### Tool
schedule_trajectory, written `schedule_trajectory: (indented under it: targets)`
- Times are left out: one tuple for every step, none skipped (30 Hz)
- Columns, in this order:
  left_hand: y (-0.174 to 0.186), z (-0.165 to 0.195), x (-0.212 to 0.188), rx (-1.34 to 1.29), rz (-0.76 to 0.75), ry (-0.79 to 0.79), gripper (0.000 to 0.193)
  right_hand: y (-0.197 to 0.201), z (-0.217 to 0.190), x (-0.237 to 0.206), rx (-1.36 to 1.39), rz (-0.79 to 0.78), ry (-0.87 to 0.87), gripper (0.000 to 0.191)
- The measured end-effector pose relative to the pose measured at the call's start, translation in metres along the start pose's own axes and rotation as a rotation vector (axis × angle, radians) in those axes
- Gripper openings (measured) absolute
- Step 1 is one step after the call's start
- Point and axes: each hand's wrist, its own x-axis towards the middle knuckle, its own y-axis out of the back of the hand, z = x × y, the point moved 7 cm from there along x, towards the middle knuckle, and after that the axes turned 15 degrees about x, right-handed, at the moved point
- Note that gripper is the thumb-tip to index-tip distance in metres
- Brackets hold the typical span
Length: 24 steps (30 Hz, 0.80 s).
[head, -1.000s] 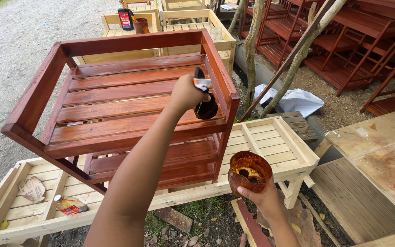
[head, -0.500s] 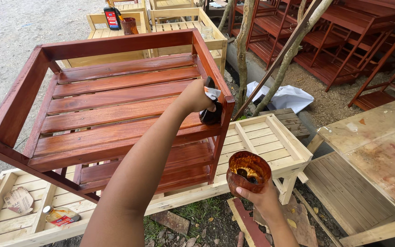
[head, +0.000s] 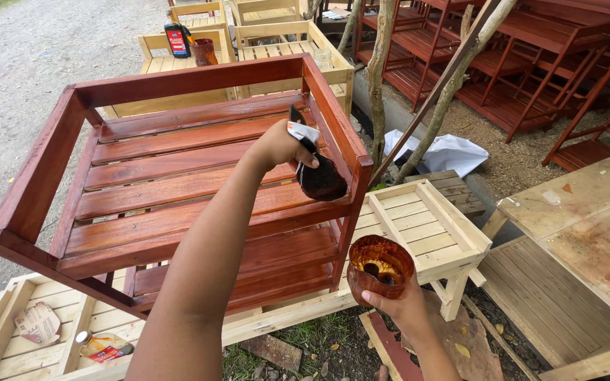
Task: The person applies reddish-brown wood stain to a slatted wooden chair frame using a brush, dipping the brush into a stained container held in the other hand. They brush across the seat slats and rails, recoating the brush repeatedly as they cover the surface.
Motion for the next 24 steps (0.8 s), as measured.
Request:
schedule_trajectory:
  targets:
    - [-0.002,-0.001,0.006,0.076,0.003,-0.001,0.043,0.003,0.002,0.000,-0.012,0.029,-0.024,0.093]
    - [-0.006,-0.002,0.014,0.150,0.006,-0.001,0.041,0.004,0.002,-0.001,-0.008,0.035,-0.009,0.093]
    - [-0.011,-0.003,0.022,0.222,0.010,-0.001,0.040,0.006,0.003,-0.002,-0.006,0.040,0.004,0.092]
    - [-0.017,-0.001,0.030,0.256,0.014,-0.034,0.040,0.008,0.004,-0.002,-0.003,0.045,0.018,0.092]
    - [-0.024,0.001,0.040,0.293,0.019,-0.070,0.040,0.009,0.006,-0.001,0.000,0.048,0.025,0.092]
    - [-0.028,0.002,0.047,0.329,0.023,-0.105,0.040,0.010,0.008,0.001,0.004,0.053,0.030,0.091]
    - [-0.030,-0.002,0.051,0.343,0.030,-0.126,0.038,0.010,0.013,0.002,0.007,0.057,0.031,0.091]
    - [-0.033,-0.005,0.053,0.354,0.040,-0.146,0.037,0.012,0.014,0.000,-0.002,0.071,0.038,0.090]
    - [-0.034,-0.008,0.053,0.366,0.053,-0.167,0.036,0.013,0.015,-0.001,-0.012,0.081,0.046,0.090]
    - [-0.033,-0.013,0.049,0.264,0.094,-0.181,0.037,0.013,0.015,-0.002,-0.020,0.090,0.056,0.089]
    - [-0.031,-0.019,0.042,0.164,0.137,-0.198,0.038,0.013,0.014,-0.001,-0.020,0.089,0.057,0.089]
    - [-0.030,-0.024,0.035,0.066,0.176,-0.211,0.040,0.012,0.014,-0.001,-0.017,0.089,0.056,0.089]
    - [-0.033,-0.027,0.030,0.033,0.170,-0.216,0.038,0.010,0.014,-0.002,-0.013,0.089,0.050,0.089]
    - [-0.035,-0.028,0.025,-0.002,0.165,-0.221,0.036,0.008,0.013,-0.002,-0.020,0.089,0.055,0.089]
    - [-0.037,-0.026,0.022,-0.039,0.164,-0.226,0.034,0.004,0.012,0.000,-0.029,0.087,0.059,0.088]
    - [-0.039,-0.025,0.021,0.082,0.171,-0.180,0.036,0.000,0.012,0.002,-0.039,0.083,0.062,0.088]
    - [-0.040,-0.022,0.022,0.206,0.178,-0.134,0.038,-0.007,0.011,0.005,-0.026,0.053,0.083,0.089]
    - [-0.041,-0.018,0.023,0.330,0.185,-0.088,0.040,-0.015,0.010,0.009,-0.012,0.024,0.104,0.090]
    - [-0.044,-0.010,0.025,0.423,0.174,-0.079,0.044,-0.023,0.011,0.009,0.002,-0.005,0.122,0.091]
    - [-0.046,-0.002,0.028,0.512,0.164,-0.069,0.047,-0.029,0.014,0.009,0.016,-0.010,0.108,0.093]
    - [-0.046,0.004,0.030,0.599,0.157,-0.061,0.051,-0.034,0.016,0.011,0.026,-0.018,0.096,0.094]
    - [-0.045,0.010,0.030,0.618,0.137,-0.076,0.054,-0.037,0.016,0.012,0.036,-0.026,0.086,0.095]
    - [-0.044,0.014,0.029,0.638,0.116,-0.090,0.058,-0.037,0.015,0.014,0.024,-0.028,0.078,0.095]
    - [-0.043,0.017,0.027,0.662,0.092,-0.103,0.061,-0.038,0.015,0.014,0.017,-0.029,0.069,0.094]
